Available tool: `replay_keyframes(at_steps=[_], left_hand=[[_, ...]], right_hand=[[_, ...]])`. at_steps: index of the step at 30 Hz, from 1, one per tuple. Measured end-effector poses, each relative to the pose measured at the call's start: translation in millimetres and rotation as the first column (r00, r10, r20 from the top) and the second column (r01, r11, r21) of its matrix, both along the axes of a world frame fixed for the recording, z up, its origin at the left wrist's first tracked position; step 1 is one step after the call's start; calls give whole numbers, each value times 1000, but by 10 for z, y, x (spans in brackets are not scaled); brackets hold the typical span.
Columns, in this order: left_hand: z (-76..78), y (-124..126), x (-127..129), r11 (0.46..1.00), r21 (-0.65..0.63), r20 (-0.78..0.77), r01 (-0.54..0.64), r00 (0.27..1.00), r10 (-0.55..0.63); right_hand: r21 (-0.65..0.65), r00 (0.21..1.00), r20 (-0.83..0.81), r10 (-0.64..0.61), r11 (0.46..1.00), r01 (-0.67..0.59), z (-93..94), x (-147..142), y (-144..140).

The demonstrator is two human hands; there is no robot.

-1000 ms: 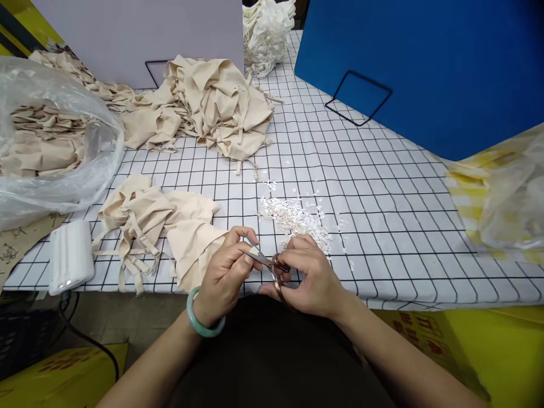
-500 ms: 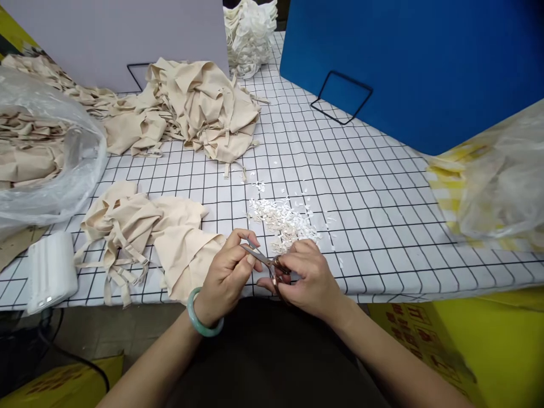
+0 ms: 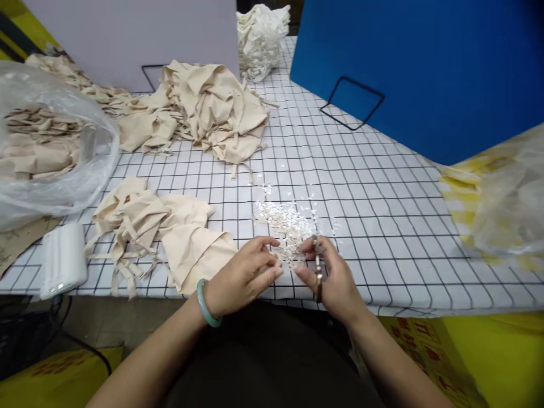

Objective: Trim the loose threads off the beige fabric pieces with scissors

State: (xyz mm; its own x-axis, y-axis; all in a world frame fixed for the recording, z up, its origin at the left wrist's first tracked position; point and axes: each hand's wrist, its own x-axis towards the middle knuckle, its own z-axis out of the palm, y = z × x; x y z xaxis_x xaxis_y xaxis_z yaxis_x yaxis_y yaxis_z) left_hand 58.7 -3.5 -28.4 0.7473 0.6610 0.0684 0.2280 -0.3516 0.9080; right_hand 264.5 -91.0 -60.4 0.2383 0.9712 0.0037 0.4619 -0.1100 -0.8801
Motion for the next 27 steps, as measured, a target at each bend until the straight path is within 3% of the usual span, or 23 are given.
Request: replay_keyframes(at_steps=[2,4,6,8,11,13,15,16,17,19,21,22,24,27], left_hand=[[96,88,-268,982,151,-49,-111,992,119],[171,148,-617,890,321,-73,-325,928,366],[170,150,-930,807,446,-157,-388,853,497],[81,123,-1112,830,466,-306,-306,824,476],[-80,159,-1142,893,367,-401,-261,821,405],[-90,246,-1108,870,341,-324,-357,824,465],[-16,301,-1110,821,331,-161,-465,830,534],[30,289,-1131,830,317,-94,-460,855,510],[65,243,-1162,864,306,-72,-399,896,439],[75,64,-1232,940,307,-199,-151,955,219],[9,-166,-1281,947,320,-394,40,914,94],[-33,-271,-1292,935,349,-444,61,889,108],[-83,-422,-1286,899,437,-419,1,885,203],[-9,-506,-1233,879,428,-258,-211,903,342]], right_hand=[[-9,996,-49,-81,997,81,-26,87,29],[17,983,-110,-145,989,148,-56,125,70],[27,973,-170,-154,987,161,-76,75,108],[15,978,-189,-85,996,90,-78,-73,139],[-22,979,-150,142,989,-146,-57,-405,198],[-31,957,-92,274,960,-277,-35,-609,264],[-16,948,-27,317,948,-318,-8,-744,344],[-4,947,-2,322,947,-322,7,-784,379],[4,941,13,339,941,-339,23,-808,405],[17,896,32,444,896,-444,42,-837,425],[21,810,73,582,811,-585,29,-870,407],[16,771,99,629,774,-634,9,-895,394],[9,749,135,649,755,-656,-48,-961,384],[45,810,75,582,809,-585,-115,-1065,451]])
